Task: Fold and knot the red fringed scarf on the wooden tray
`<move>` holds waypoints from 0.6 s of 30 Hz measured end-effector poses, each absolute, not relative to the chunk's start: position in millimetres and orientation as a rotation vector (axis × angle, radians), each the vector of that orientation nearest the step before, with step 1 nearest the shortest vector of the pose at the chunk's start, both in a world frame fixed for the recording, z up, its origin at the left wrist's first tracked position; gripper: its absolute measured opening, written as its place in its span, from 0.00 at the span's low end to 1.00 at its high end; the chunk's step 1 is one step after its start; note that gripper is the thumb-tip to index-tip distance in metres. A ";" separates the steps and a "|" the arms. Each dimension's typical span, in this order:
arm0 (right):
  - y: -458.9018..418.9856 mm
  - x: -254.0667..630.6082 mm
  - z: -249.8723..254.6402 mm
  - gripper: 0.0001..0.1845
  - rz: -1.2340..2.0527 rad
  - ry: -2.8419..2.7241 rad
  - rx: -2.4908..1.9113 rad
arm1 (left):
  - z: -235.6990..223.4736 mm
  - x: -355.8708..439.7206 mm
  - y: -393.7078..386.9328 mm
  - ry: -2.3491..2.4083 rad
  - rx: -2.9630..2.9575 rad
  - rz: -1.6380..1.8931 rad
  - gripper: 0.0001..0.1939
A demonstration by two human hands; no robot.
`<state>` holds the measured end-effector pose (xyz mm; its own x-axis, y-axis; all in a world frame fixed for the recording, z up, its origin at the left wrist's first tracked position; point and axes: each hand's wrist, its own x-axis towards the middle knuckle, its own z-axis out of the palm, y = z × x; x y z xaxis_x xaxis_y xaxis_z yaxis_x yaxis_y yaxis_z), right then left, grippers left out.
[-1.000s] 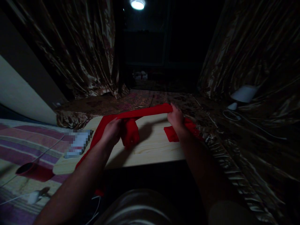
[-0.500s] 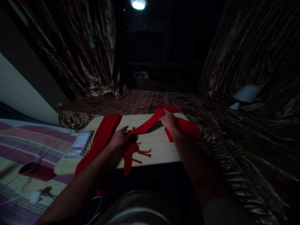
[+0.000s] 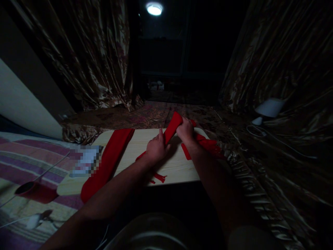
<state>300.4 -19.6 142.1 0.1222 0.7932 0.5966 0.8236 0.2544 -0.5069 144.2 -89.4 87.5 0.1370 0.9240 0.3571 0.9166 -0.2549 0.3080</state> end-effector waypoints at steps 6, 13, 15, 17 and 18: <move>-22.6 304.0 145.2 0.20 -0.079 -1.665 -1.520 | 101.5 149.2 -83.5 1.910 2.304 0.679 0.29; -20.8 312.8 142.0 0.22 -0.088 -1.697 -1.513 | 110.8 122.1 -73.6 2.007 2.263 0.649 0.21; -21.3 316.2 138.9 0.25 -0.102 -1.733 -1.520 | 115.2 112.0 -70.0 2.038 2.210 0.700 0.20; -22.5 319.9 133.3 0.31 -0.131 -1.784 -1.549 | 119.8 101.3 -66.1 2.022 2.144 0.806 0.18; -23.4 321.8 129.6 0.33 -0.149 -1.814 -1.577 | 121.6 96.0 -63.8 1.989 2.114 0.878 0.17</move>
